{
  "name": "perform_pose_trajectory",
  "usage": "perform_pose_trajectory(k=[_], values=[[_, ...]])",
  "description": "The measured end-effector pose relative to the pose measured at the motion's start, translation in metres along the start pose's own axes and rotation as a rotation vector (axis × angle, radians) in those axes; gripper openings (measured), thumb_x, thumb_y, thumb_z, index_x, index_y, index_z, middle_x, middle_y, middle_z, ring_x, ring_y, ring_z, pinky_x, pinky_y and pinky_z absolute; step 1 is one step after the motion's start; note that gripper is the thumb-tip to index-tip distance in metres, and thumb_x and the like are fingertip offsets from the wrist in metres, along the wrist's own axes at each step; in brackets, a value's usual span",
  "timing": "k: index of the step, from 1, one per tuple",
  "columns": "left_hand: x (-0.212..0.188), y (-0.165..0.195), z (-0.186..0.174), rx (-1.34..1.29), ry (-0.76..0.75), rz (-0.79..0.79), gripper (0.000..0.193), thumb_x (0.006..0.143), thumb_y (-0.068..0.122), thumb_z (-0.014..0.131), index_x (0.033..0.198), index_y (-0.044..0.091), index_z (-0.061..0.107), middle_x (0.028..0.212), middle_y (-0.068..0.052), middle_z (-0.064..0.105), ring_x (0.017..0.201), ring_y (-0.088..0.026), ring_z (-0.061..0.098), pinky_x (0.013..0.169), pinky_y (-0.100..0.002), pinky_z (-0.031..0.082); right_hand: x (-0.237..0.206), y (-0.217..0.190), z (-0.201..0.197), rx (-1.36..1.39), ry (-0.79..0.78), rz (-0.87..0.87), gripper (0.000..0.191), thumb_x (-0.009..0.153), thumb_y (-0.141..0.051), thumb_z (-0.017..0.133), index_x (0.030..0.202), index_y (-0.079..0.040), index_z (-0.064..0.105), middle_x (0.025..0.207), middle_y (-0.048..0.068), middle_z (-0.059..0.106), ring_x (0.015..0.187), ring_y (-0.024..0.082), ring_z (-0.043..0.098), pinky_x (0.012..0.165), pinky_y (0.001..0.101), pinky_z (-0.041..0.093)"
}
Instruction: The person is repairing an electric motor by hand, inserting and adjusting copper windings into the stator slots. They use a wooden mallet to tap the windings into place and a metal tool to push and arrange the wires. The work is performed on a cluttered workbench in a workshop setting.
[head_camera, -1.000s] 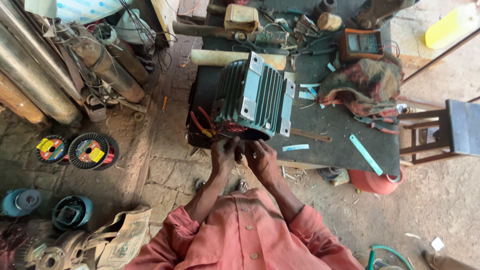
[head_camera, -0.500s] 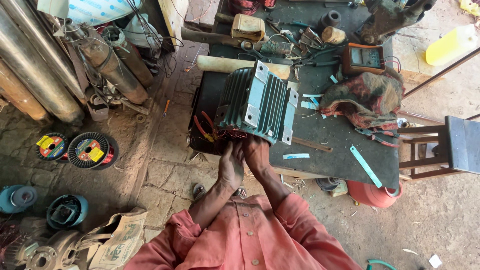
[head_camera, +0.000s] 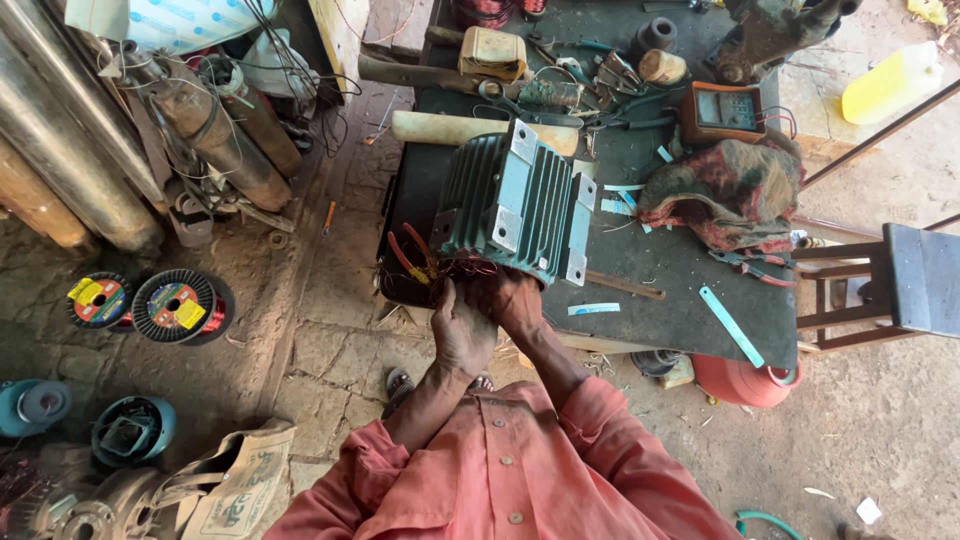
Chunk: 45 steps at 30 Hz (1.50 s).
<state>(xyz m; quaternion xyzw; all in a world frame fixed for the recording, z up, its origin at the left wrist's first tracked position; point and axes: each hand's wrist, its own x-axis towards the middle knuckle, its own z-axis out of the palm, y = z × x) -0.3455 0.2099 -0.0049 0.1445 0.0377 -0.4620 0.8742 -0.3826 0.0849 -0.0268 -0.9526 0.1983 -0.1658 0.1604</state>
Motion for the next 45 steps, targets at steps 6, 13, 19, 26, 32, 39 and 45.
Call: perform_pose_trajectory(k=[6, 13, 19, 26, 32, 39, 45], values=[[-0.003, 0.002, 0.007, 0.028, -0.020, 0.006, 0.067, 0.095, 0.057, 0.062, 0.142, 0.010, 0.055, 0.137, -0.005, 0.061, 0.131, -0.025, 0.052, 0.119, -0.043, 0.033, 0.002, 0.001, 0.004, 0.045, -0.015, 0.021, 0.044, 0.089, -0.001, 0.062, 0.133, 0.002, 0.062, 0.097, 0.025, 0.072, 0.069, 0.036, 0.071, 0.054, 0.0446, 0.059], [0.000, -0.001, 0.002, 0.094, 0.017, 0.041, 0.067, 0.094, 0.056, 0.061, 0.144, 0.013, 0.053, 0.141, -0.001, 0.059, 0.133, -0.022, 0.050, 0.120, -0.044, 0.031, 0.004, 0.007, 0.016, 0.050, -0.059, -0.061, 0.017, 0.094, -0.004, 0.059, 0.103, -0.002, 0.073, 0.082, 0.018, 0.073, 0.061, 0.030, 0.069, 0.052, 0.0425, 0.057], [0.005, -0.005, -0.020, 0.080, 0.039, 0.071, 0.061, 0.100, 0.055, 0.060, 0.145, 0.014, 0.054, 0.138, -0.003, 0.058, 0.129, -0.022, 0.049, 0.116, -0.044, 0.030, 0.024, 0.008, 0.012, 0.226, -0.493, 0.242, 0.027, 0.107, -0.013, 0.047, 0.113, -0.004, 0.072, 0.089, 0.016, 0.081, 0.069, 0.024, 0.077, 0.058, 0.0357, 0.063], [0.007, -0.007, -0.017, 0.144, 0.082, 0.122, 0.073, 0.096, 0.056, 0.059, 0.154, 0.018, 0.038, 0.150, -0.002, 0.047, 0.142, -0.021, 0.041, 0.124, -0.052, 0.024, 0.045, 0.015, 0.004, 0.289, -0.758, 0.093, 0.048, 0.103, -0.019, 0.053, 0.150, -0.023, 0.047, 0.123, 0.009, 0.073, 0.094, 0.023, 0.077, 0.075, 0.0366, 0.065], [0.008, -0.010, -0.019, 0.270, 0.092, 0.125, 0.096, 0.091, 0.063, 0.056, 0.164, 0.018, 0.014, 0.167, -0.006, 0.027, 0.153, -0.024, 0.026, 0.125, -0.053, 0.019, 0.057, 0.003, 0.002, 0.515, -0.912, 0.357, 0.049, 0.107, -0.022, 0.042, 0.156, -0.029, 0.039, 0.146, 0.007, 0.059, 0.123, 0.025, 0.063, 0.091, 0.0395, 0.063], [0.021, -0.016, -0.042, 0.366, 0.217, 0.132, 0.103, 0.091, 0.066, 0.051, 0.163, 0.012, 0.001, 0.170, -0.015, 0.017, 0.157, -0.032, 0.021, 0.126, -0.055, 0.023, 0.057, -0.003, -0.018, 0.813, -0.904, 0.426, 0.056, 0.104, -0.011, 0.037, 0.157, -0.030, 0.037, 0.150, 0.011, 0.052, 0.132, 0.028, 0.056, 0.096, 0.0455, 0.062], [0.034, -0.009, -0.051, 0.312, 0.208, 0.143, 0.096, 0.096, 0.054, 0.058, 0.164, 0.007, 0.009, 0.169, -0.016, 0.017, 0.156, -0.030, 0.021, 0.127, -0.052, 0.021, 0.053, 0.011, 0.003, 0.748, -0.837, 0.228, 0.061, 0.099, -0.007, 0.044, 0.156, -0.026, 0.040, 0.154, 0.006, 0.054, 0.137, 0.024, 0.054, 0.112, 0.0405, 0.048]])
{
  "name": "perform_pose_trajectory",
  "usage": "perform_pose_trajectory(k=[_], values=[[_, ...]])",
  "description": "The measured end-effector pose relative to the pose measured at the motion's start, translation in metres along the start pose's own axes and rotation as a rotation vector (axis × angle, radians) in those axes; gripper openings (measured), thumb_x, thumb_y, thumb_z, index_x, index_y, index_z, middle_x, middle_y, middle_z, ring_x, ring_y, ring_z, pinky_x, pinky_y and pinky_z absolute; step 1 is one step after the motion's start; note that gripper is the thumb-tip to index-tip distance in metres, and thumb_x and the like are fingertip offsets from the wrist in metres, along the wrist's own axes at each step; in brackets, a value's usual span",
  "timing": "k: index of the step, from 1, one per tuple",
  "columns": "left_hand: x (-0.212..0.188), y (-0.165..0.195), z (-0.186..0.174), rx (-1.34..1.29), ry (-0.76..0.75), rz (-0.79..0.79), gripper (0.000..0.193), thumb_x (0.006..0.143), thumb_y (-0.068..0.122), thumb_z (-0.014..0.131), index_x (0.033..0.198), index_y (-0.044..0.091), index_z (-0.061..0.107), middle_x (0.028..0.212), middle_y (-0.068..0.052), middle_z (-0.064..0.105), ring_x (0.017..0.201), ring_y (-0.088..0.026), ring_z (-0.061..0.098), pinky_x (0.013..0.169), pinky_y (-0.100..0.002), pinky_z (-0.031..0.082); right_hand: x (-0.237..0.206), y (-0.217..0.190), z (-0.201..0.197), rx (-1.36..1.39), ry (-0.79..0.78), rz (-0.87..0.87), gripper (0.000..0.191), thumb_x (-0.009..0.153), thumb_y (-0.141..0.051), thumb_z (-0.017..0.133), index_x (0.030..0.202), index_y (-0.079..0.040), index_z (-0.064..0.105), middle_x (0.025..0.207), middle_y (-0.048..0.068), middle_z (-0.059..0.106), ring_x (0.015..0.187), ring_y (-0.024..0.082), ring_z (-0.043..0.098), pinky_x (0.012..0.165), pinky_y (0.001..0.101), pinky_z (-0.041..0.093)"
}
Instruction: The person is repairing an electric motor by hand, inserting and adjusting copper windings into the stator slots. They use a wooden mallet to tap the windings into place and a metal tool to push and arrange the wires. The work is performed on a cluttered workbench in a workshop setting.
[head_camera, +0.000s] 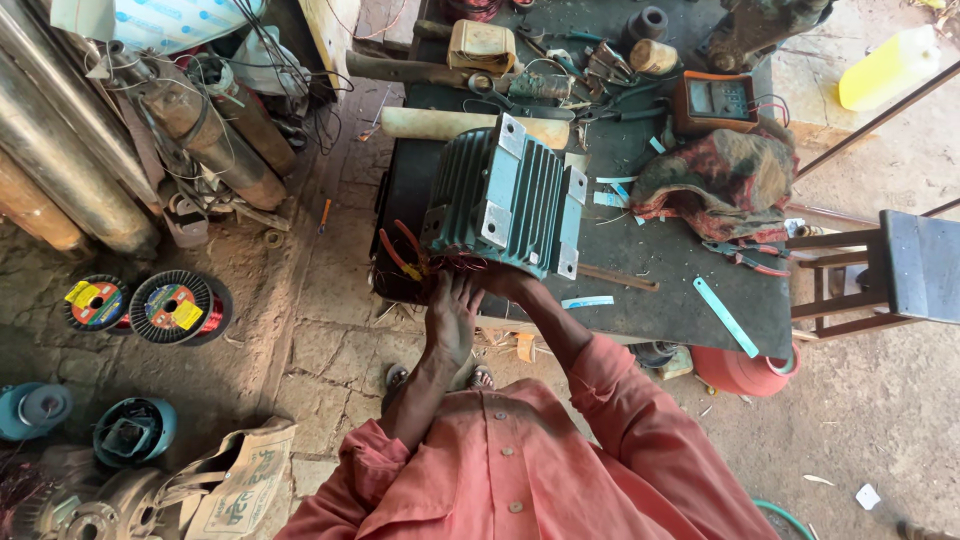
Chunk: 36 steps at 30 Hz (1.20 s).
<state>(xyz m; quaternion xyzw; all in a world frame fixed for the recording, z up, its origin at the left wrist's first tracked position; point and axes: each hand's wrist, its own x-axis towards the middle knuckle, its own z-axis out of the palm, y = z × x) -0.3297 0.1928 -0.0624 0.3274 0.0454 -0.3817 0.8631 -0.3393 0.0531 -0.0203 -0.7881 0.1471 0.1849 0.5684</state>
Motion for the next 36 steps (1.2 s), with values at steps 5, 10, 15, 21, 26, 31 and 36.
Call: perform_pose_trajectory(k=[5, 10, 15, 21, 26, 31, 36], values=[[0.000, 0.003, 0.001, -0.079, -0.004, 0.009, 0.071, 0.094, 0.040, 0.067, 0.150, 0.006, 0.041, 0.152, -0.010, 0.046, 0.145, -0.025, 0.040, 0.126, -0.047, 0.026, 0.004, 0.004, 0.001, -0.226, 0.067, -0.190, 0.050, 0.107, -0.018, 0.046, 0.156, -0.022, 0.042, 0.157, 0.007, 0.050, 0.140, 0.021, 0.047, 0.116, 0.0368, 0.039], [0.000, 0.008, 0.004, -0.141, 0.029, 0.005, 0.050, 0.095, 0.036, 0.069, 0.134, 0.008, 0.056, 0.133, -0.006, 0.059, 0.131, -0.022, 0.051, 0.123, -0.045, 0.033, 0.001, -0.008, 0.002, -0.036, 0.027, -0.056, 0.044, 0.109, -0.024, 0.042, 0.152, -0.020, 0.047, 0.148, 0.006, 0.061, 0.134, 0.021, 0.057, 0.114, 0.0368, 0.045], [0.004, 0.013, 0.004, -0.095, 0.110, -0.039, 0.049, 0.095, 0.035, 0.067, 0.131, 0.004, 0.056, 0.131, -0.010, 0.060, 0.128, -0.025, 0.055, 0.121, -0.046, 0.036, -0.009, -0.012, 0.005, -0.422, 0.123, 0.205, 0.039, 0.109, -0.027, 0.041, 0.146, -0.020, 0.053, 0.130, 0.013, 0.067, 0.105, 0.025, 0.068, 0.088, 0.0405, 0.056], [-0.004, 0.021, -0.005, 0.136, 0.147, -0.207, 0.019, 0.092, 0.003, 0.070, 0.108, -0.009, 0.069, 0.106, -0.018, 0.071, 0.097, -0.024, 0.069, 0.094, -0.035, 0.060, -0.058, 0.004, 0.030, -0.364, 0.657, -0.298, 0.022, 0.103, -0.014, 0.056, 0.114, -0.002, 0.069, 0.089, 0.020, 0.073, 0.073, 0.032, 0.070, 0.062, 0.0419, 0.055], [-0.019, 0.016, -0.012, 0.529, 0.108, -0.217, 0.006, 0.093, -0.002, 0.072, 0.098, -0.005, 0.074, 0.086, -0.014, 0.075, 0.067, -0.015, 0.069, 0.061, -0.027, 0.055, -0.098, 0.009, 0.032, -0.137, 0.655, -0.317, 0.026, 0.100, -0.014, 0.056, 0.113, 0.002, 0.071, 0.078, 0.013, 0.072, 0.059, 0.020, 0.068, 0.051, 0.0347, 0.052], [-0.053, 0.028, -0.013, 1.418, -0.282, 0.131, 0.009, 0.096, 0.009, 0.067, 0.097, 0.001, 0.069, 0.083, -0.013, 0.073, 0.067, -0.018, 0.067, 0.060, -0.030, 0.057, -0.112, 0.010, 0.027, 0.326, 0.519, -0.219, 0.032, 0.107, -0.014, 0.056, 0.114, 0.009, 0.077, 0.071, 0.017, 0.060, 0.056, 0.014, 0.047, 0.047, 0.0323, 0.035], [-0.058, 0.051, -0.001, 1.610, -0.377, 1.058, 0.015, 0.102, 0.007, 0.050, 0.114, -0.001, 0.051, 0.105, -0.030, 0.064, 0.075, -0.023, 0.067, 0.054, -0.023, 0.058, -0.096, -0.002, 0.053, 0.119, 0.604, -0.716, 0.038, 0.091, 0.008, 0.051, 0.127, 0.001, 0.064, 0.099, 0.016, 0.063, 0.081, 0.017, 0.063, 0.068, 0.0322, 0.048]])
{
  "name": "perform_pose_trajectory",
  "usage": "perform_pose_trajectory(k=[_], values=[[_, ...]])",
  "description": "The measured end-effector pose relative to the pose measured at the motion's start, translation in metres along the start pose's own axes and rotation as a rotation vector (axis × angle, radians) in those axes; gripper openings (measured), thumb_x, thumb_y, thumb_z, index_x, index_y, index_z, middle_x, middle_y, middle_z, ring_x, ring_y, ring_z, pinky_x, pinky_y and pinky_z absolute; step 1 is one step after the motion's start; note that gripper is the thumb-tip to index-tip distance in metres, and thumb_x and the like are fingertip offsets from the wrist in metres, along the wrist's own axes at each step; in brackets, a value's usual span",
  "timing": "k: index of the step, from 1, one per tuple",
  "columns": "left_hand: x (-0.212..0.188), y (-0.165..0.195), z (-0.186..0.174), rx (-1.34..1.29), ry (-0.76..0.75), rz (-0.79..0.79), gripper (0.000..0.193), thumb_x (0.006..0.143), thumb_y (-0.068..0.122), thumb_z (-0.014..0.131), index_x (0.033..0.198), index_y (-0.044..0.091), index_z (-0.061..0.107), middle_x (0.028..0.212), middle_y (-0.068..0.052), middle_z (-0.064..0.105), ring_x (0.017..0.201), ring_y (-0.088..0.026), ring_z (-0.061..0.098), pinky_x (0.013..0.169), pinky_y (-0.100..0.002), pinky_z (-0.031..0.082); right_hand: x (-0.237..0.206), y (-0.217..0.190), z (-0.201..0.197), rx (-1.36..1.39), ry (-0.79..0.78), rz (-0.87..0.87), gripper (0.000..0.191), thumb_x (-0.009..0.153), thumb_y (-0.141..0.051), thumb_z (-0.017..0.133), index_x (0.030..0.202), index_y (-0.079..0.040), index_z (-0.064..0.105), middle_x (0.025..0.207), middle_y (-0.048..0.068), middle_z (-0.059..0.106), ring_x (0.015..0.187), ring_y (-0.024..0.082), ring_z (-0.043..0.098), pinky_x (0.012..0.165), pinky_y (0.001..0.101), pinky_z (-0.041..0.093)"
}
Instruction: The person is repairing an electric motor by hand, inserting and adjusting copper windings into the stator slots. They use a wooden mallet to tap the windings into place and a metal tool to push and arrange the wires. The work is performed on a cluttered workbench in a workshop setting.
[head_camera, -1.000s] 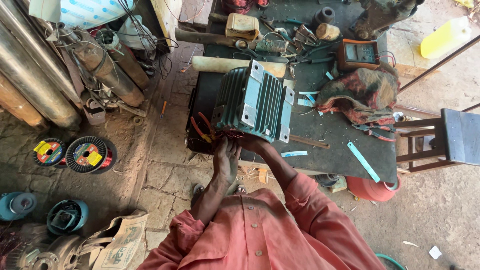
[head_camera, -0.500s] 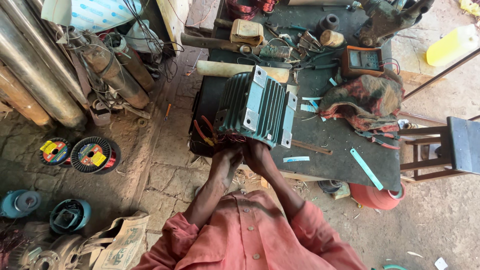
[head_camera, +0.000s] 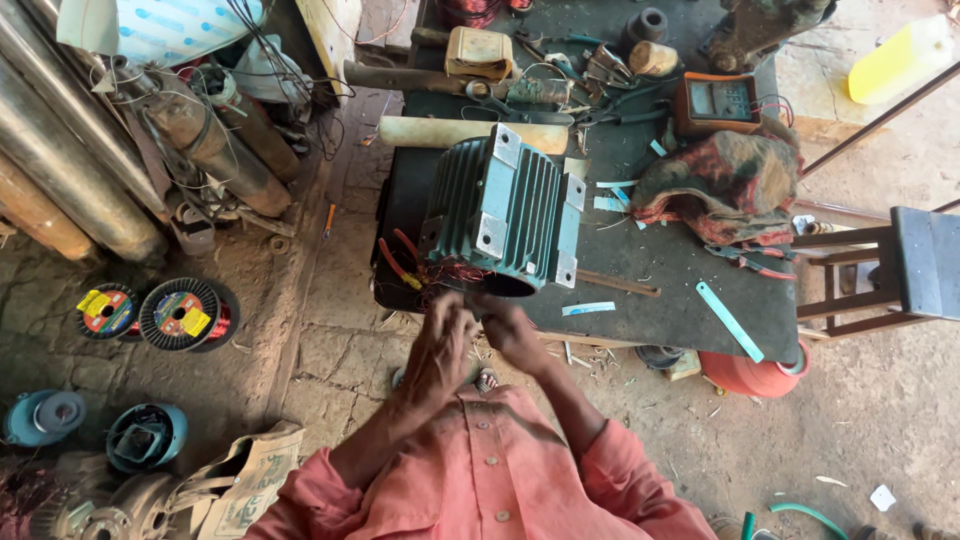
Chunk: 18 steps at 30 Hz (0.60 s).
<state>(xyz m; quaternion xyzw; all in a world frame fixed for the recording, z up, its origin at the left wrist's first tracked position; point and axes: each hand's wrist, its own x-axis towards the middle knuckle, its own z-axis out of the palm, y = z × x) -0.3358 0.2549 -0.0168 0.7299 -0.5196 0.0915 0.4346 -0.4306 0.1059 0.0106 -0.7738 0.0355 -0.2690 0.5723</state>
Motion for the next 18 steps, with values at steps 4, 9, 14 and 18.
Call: perform_pose_trajectory(k=[4, 9, 14, 18], values=[[0.024, -0.018, 0.000, -0.188, -0.212, -0.297, 0.008, 0.110, 0.005, 0.046, 0.116, 0.002, 0.050, 0.081, -0.016, 0.064, 0.059, -0.021, 0.065, 0.041, -0.029, 0.052, 0.000, -0.001, 0.018, -0.464, 0.057, -0.206, 0.018, 0.096, -0.006, 0.066, 0.115, -0.003, 0.065, 0.101, 0.016, 0.073, 0.085, 0.025, 0.069, 0.071, 0.0332, 0.057], [0.035, -0.016, 0.017, -0.037, -0.246, -0.622, 0.013, 0.109, 0.013, 0.052, 0.116, 0.002, 0.054, 0.078, -0.015, 0.068, 0.053, -0.023, 0.067, 0.038, -0.032, 0.053, 0.008, 0.019, 0.025, -0.161, 0.349, 0.367, 0.015, 0.096, -0.008, 0.071, 0.108, -0.002, 0.077, 0.085, 0.009, 0.079, 0.067, 0.018, 0.071, 0.056, 0.0334, 0.057], [0.024, -0.018, 0.020, 0.016, -0.138, -0.334, 0.029, 0.092, 0.004, 0.069, 0.119, -0.001, 0.063, 0.092, -0.017, 0.074, 0.073, -0.026, 0.074, 0.058, -0.034, 0.061, 0.015, 0.043, 0.029, -0.331, 0.508, 0.263, 0.012, 0.095, -0.011, 0.073, 0.102, -0.002, 0.078, 0.084, 0.010, 0.077, 0.063, 0.016, 0.073, 0.055, 0.0314, 0.057], [0.006, -0.026, 0.026, -0.004, -0.147, -0.282, 0.043, 0.077, 0.000, 0.073, 0.119, 0.002, 0.066, 0.103, -0.021, 0.075, 0.088, -0.036, 0.073, 0.076, -0.041, 0.061, 0.020, 0.054, 0.033, -0.576, 0.472, 0.178, 0.009, 0.093, -0.007, 0.072, 0.089, 0.001, 0.072, 0.075, 0.016, 0.071, 0.063, 0.029, 0.066, 0.059, 0.0411, 0.051]])
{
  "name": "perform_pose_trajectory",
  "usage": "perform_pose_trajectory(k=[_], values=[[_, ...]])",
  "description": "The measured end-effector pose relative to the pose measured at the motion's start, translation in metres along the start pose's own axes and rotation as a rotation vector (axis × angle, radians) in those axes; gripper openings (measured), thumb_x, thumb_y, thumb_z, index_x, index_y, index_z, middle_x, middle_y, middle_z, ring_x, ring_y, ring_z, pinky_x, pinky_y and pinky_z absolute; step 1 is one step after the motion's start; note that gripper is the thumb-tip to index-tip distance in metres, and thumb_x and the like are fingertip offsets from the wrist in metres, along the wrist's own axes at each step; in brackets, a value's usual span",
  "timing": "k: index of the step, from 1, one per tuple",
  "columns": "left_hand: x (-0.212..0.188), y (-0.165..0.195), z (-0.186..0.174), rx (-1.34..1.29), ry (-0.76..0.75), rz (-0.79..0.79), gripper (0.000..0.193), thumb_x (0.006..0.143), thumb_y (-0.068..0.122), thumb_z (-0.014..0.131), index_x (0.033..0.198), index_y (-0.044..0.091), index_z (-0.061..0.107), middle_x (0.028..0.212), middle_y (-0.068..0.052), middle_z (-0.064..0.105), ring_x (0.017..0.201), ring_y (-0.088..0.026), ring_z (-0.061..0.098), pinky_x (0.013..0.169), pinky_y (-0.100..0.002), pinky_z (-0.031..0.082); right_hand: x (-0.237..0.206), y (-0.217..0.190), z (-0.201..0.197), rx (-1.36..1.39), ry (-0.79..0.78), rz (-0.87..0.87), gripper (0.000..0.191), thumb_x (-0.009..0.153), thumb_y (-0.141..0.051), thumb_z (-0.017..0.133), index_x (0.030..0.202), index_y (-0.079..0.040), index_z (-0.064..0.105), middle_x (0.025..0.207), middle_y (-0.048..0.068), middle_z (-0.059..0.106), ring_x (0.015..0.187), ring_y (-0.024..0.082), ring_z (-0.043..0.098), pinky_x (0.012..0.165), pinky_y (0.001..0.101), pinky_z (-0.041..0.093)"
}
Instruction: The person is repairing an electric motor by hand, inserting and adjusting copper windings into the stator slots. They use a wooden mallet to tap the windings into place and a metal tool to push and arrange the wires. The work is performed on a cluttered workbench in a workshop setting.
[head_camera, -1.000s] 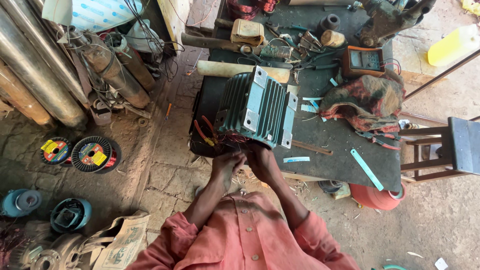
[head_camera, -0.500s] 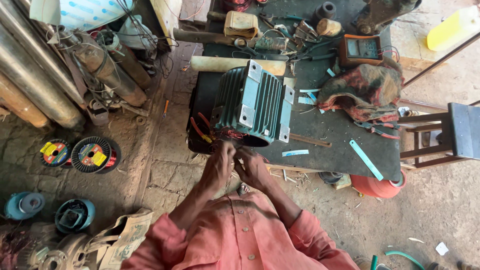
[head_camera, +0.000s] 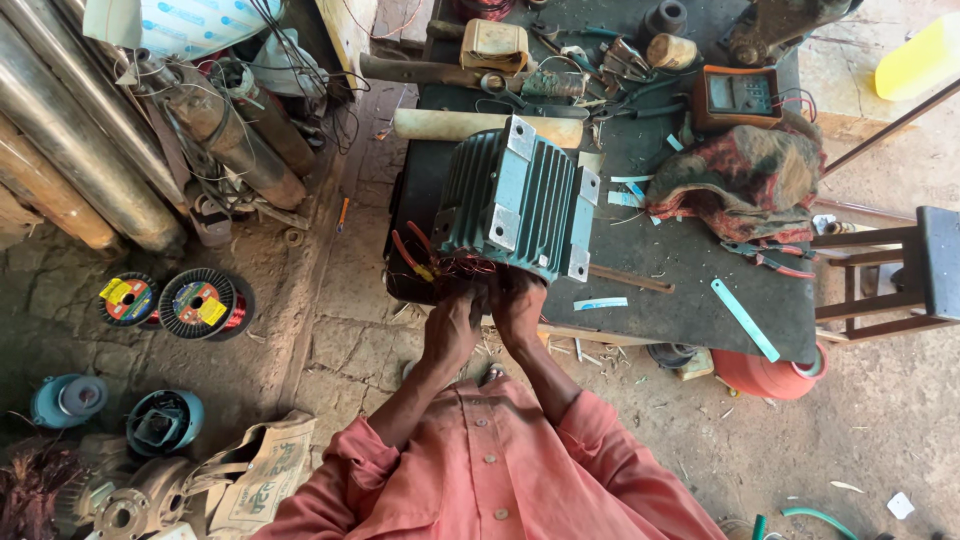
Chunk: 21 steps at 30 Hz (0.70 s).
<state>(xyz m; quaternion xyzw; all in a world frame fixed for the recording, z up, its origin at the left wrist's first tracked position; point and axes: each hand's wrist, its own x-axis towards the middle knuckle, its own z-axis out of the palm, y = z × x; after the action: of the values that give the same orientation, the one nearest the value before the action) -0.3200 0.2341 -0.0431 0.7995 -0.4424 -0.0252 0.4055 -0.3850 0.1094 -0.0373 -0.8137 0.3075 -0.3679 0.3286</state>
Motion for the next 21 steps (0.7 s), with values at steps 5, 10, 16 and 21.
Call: perform_pose_trajectory(k=[5, 10, 16, 21], values=[[-0.001, -0.009, 0.014, -0.011, -0.111, -0.089, 0.043, 0.085, 0.007, 0.075, 0.125, 0.000, 0.059, 0.105, -0.022, 0.070, 0.095, -0.036, 0.070, 0.084, -0.043, 0.059, 0.002, 0.006, 0.003, -0.088, -0.052, -0.098, 0.011, 0.091, -0.003, 0.065, 0.100, 0.001, 0.069, 0.090, 0.022, 0.069, 0.070, 0.036, 0.067, 0.058, 0.0442, 0.054], [-0.005, -0.008, 0.013, -0.090, -0.051, 0.025, 0.055, 0.084, 0.001, 0.070, 0.138, 0.003, 0.055, 0.109, -0.020, 0.068, 0.093, -0.034, 0.069, 0.079, -0.042, 0.059, -0.002, 0.011, 0.000, -0.182, -0.129, -0.099, 0.018, 0.095, -0.005, 0.060, 0.110, 0.001, 0.067, 0.107, 0.028, 0.066, 0.072, 0.041, 0.069, 0.056, 0.0451, 0.057], [-0.005, -0.005, 0.009, -0.143, -0.028, 0.097, 0.056, 0.086, -0.001, 0.070, 0.139, 0.004, 0.053, 0.106, -0.016, 0.067, 0.090, -0.029, 0.069, 0.074, -0.038, 0.059, 0.000, 0.006, -0.003, -0.216, -0.169, -0.028, 0.016, 0.106, -0.008, 0.057, 0.101, -0.001, 0.070, 0.096, 0.025, 0.068, 0.070, 0.040, 0.068, 0.055, 0.0472, 0.054], [-0.004, -0.013, 0.009, -0.117, -0.008, 0.243, 0.062, 0.088, -0.004, 0.068, 0.145, 0.001, 0.044, 0.105, -0.015, 0.063, 0.088, -0.027, 0.067, 0.070, -0.033, 0.060, 0.004, 0.003, 0.000, -0.186, -0.142, -0.080, 0.021, 0.098, -0.008, 0.052, 0.102, 0.005, 0.068, 0.092, 0.026, 0.068, 0.060, 0.032, 0.066, 0.044, 0.0371, 0.054]])
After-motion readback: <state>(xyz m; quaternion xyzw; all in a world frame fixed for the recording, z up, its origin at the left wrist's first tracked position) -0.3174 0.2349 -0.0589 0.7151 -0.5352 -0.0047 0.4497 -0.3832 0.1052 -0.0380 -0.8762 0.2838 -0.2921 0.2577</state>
